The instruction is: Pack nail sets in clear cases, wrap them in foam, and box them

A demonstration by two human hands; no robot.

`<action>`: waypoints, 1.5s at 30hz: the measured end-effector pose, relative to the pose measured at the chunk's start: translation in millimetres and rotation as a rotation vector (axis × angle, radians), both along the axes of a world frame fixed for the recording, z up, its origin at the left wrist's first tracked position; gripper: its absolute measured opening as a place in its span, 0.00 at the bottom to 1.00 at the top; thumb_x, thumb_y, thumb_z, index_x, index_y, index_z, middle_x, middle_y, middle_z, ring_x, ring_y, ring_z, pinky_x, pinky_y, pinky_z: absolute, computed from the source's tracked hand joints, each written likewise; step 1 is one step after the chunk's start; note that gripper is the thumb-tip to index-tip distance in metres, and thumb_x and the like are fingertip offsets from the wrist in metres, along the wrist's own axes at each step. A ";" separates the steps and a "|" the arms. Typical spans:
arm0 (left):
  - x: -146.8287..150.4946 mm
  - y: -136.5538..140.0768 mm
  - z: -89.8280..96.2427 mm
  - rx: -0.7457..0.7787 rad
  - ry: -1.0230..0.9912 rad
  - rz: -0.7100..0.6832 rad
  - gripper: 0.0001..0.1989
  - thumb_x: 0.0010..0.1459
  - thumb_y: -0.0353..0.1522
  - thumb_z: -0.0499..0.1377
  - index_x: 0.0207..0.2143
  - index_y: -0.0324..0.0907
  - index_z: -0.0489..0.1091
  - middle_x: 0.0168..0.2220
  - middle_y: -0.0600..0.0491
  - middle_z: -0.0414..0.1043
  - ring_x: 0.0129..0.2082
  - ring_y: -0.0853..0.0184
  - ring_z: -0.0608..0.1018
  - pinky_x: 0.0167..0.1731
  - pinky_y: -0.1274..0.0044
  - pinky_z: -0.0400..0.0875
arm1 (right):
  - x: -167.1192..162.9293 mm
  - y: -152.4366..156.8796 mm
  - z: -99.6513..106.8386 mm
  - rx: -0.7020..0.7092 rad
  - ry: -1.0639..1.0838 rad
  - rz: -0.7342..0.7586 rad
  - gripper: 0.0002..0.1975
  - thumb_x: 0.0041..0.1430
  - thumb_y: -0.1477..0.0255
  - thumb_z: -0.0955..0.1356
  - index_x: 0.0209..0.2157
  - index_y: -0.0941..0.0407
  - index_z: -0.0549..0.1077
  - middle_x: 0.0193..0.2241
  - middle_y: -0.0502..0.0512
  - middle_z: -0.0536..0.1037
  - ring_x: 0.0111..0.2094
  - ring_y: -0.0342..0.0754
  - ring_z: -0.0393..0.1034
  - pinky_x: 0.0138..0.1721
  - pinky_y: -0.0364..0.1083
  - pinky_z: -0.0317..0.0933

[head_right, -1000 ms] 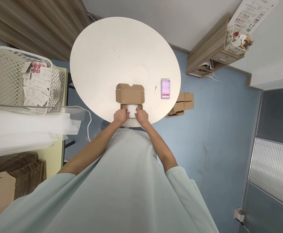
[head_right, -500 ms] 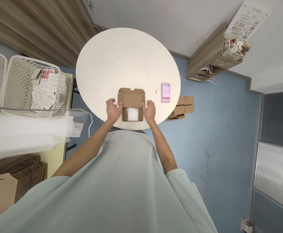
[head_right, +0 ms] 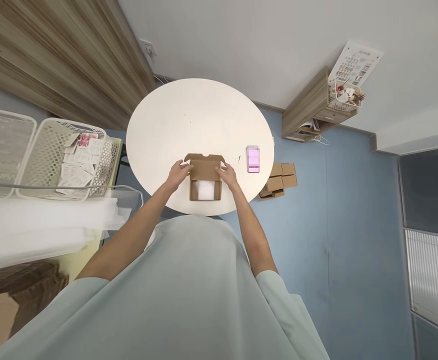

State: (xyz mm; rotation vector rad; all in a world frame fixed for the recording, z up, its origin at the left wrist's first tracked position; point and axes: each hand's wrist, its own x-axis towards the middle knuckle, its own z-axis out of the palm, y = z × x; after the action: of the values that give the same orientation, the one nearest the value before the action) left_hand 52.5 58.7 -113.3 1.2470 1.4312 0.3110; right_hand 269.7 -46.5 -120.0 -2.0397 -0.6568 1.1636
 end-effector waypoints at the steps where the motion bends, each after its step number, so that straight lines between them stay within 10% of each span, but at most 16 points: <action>1: 0.5 1.4 4.7 -0.022 -0.046 0.010 0.43 0.63 0.36 0.65 0.77 0.40 0.57 0.67 0.36 0.74 0.64 0.51 0.79 0.62 0.62 0.76 | 1.2 1.0 3.4 0.028 0.007 0.005 0.32 0.66 0.61 0.74 0.67 0.57 0.69 0.63 0.67 0.80 0.62 0.55 0.78 0.62 0.53 0.73; 10: -4.8 -13.7 23.7 0.111 -0.089 -0.106 0.42 0.61 0.31 0.65 0.76 0.40 0.57 0.72 0.38 0.68 0.68 0.53 0.75 0.66 0.64 0.73 | -5.4 -12.1 22.7 0.147 -0.176 0.122 0.30 0.68 0.67 0.70 0.69 0.55 0.69 0.66 0.64 0.78 0.64 0.53 0.76 0.66 0.53 0.69; 25: -51.5 -95.5 -34.9 0.390 0.140 -0.342 0.43 0.61 0.29 0.62 0.78 0.42 0.54 0.78 0.39 0.57 0.77 0.48 0.62 0.75 0.55 0.61 | -49.3 -105.3 -6.8 0.090 -0.393 0.323 0.37 0.71 0.69 0.66 0.78 0.57 0.56 0.75 0.66 0.64 0.76 0.60 0.59 0.75 0.61 0.58; 33: -58.5 -96.6 -32.2 0.418 0.239 -0.421 0.34 0.67 0.29 0.56 0.74 0.43 0.64 0.72 0.45 0.70 0.69 0.49 0.75 0.68 0.59 0.71 | -48.6 -114.2 -11.3 0.027 -0.449 0.333 0.33 0.74 0.70 0.64 0.76 0.58 0.59 0.70 0.67 0.72 0.72 0.61 0.65 0.71 0.61 0.63; 40: -58.5 -101.5 -24.5 0.263 0.368 -0.501 0.26 0.72 0.36 0.53 0.69 0.47 0.72 0.46 0.46 0.86 0.46 0.47 0.86 0.47 0.63 0.79 | -54.7 -113.9 -9.6 -0.091 -0.445 0.398 0.25 0.76 0.72 0.62 0.70 0.55 0.67 0.58 0.63 0.82 0.58 0.59 0.77 0.59 0.56 0.72; 45: -60.6 -104.2 -32.5 0.211 0.361 -0.495 0.24 0.69 0.33 0.56 0.65 0.44 0.76 0.54 0.44 0.84 0.52 0.49 0.85 0.52 0.65 0.77 | -55.7 -113.0 -9.9 -0.149 -0.424 0.416 0.20 0.76 0.72 0.62 0.65 0.53 0.72 0.58 0.60 0.83 0.57 0.60 0.79 0.57 0.55 0.72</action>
State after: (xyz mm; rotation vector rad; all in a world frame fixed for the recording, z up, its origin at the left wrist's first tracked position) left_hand -8.1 -45.5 -145.8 1.8504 1.3516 -0.1114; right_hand 214.0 -159.4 -129.9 -2.3756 -1.2836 1.0257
